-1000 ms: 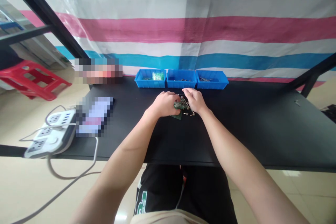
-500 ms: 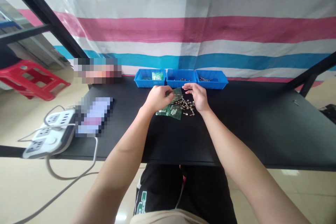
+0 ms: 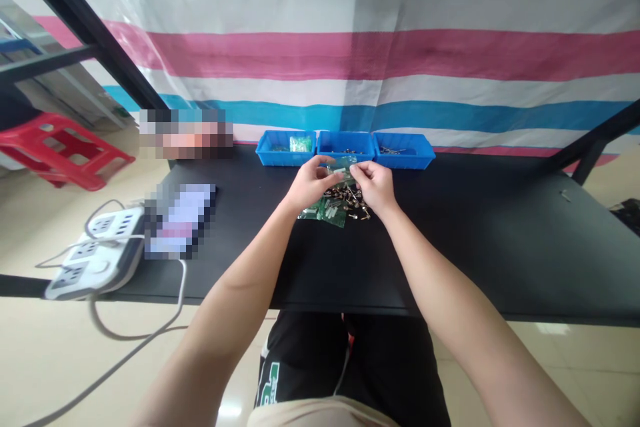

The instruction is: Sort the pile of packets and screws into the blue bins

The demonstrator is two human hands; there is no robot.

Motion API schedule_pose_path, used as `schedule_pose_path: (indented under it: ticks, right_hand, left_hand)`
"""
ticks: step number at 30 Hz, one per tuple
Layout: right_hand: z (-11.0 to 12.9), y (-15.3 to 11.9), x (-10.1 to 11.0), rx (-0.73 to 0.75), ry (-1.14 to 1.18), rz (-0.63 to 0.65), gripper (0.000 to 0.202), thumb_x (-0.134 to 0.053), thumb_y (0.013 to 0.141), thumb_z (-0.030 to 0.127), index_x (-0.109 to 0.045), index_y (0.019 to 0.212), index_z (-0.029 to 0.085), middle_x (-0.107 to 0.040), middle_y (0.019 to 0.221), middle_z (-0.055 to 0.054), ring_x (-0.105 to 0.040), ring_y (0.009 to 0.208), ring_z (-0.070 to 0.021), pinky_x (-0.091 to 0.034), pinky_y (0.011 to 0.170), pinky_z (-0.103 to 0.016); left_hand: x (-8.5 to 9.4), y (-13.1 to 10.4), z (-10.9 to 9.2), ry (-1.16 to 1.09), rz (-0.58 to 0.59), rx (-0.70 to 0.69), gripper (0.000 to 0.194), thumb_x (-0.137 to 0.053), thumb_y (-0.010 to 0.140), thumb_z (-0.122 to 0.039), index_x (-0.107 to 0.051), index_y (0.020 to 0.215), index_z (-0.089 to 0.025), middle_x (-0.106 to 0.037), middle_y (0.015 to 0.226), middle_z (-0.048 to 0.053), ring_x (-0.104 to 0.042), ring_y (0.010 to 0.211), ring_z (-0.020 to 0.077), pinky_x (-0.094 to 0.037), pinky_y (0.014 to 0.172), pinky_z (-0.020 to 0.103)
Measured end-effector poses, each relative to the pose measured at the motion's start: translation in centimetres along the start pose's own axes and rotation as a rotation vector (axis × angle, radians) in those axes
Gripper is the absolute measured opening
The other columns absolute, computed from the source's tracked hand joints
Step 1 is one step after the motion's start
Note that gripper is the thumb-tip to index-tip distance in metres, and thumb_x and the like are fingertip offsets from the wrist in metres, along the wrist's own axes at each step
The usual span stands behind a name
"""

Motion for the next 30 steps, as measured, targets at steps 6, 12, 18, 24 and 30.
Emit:
schedule_pose_path:
  ticks: [6,12,18,24,30]
  right_hand:
    - [0.0,-0.5,-0.1,0.046,-0.153,-0.067,0.048,-0.058,0.083,0.065,-0.067,0.081,0.018,-0.067,0.065,-0.004,-0.060,0.059,-0.0179,-0.046,0.059,-0.030]
    - [0.1,-0.8,-0.1,0.239,-0.516,-0.109,0.038,-0.048,0.094,0.052,-0.069,0.089,0.020,-0.073,0.090,-0.009,-0.061,0.072,-0.0195,-0.048,0.075,-0.033]
    - [-0.4,-0.7,0.1,0.295,-0.620,-0.123,0.031,-0.047,0.095,0.043,-0.067,0.085,0.021,-0.072,0.092,-0.011,-0.061,0.091,-0.0270,-0.048,0.085,-0.040]
    - [-0.6,-0.7,-0.1,0.332,-0.645,-0.072,0.027,-0.050,0.093,0.039,-0.067,0.084,0.021,-0.072,0.090,-0.011,-0.061,0.090,-0.0278,-0.048,0.086,-0.042]
    - [-0.5,-0.8,-0.2,0.349,-0.658,-0.016,0.027,-0.050,0.093,0.039,-0.068,0.085,0.022,-0.072,0.090,-0.010,-0.061,0.089,-0.0271,-0.049,0.084,-0.040]
  left_hand:
    - [-1.0,0.2,0.8,0.076,-0.203,0.007,0.038,-0.064,0.086,-0.032,-0.048,0.120,-0.021,-0.062,0.074,-0.002,-0.067,0.071,0.0157,-0.053,0.065,0.028]
    - [0.1,0.6,1.3,0.143,-0.384,-0.009,0.031,-0.052,0.093,-0.035,-0.045,0.121,-0.023,-0.068,0.083,0.001,-0.071,0.078,0.0160,-0.056,0.069,0.027]
    - [4.0,2.4,0.8,0.366,-0.607,0.043,0.032,-0.052,0.092,-0.034,-0.056,0.122,-0.021,-0.071,0.087,0.004,-0.069,0.081,0.0181,-0.054,0.078,0.032]
    - [6.1,4.3,-0.2,0.645,-0.682,0.279,0.040,-0.050,0.092,-0.033,-0.054,0.130,-0.023,-0.074,0.104,0.009,-0.066,0.110,0.0294,-0.043,0.097,0.048]
    - [6.7,5.6,0.4,0.638,-0.722,0.321,0.033,-0.046,0.093,-0.030,-0.055,0.124,-0.025,-0.073,0.111,0.011,-0.061,0.119,0.0334,-0.034,0.101,0.056]
Point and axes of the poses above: each hand's wrist, its own y-axis towards the middle knuckle, its own x-axis out of the back of the hand, z = x × y, the point moved 2 cm from there along y, towards the middle knuckle
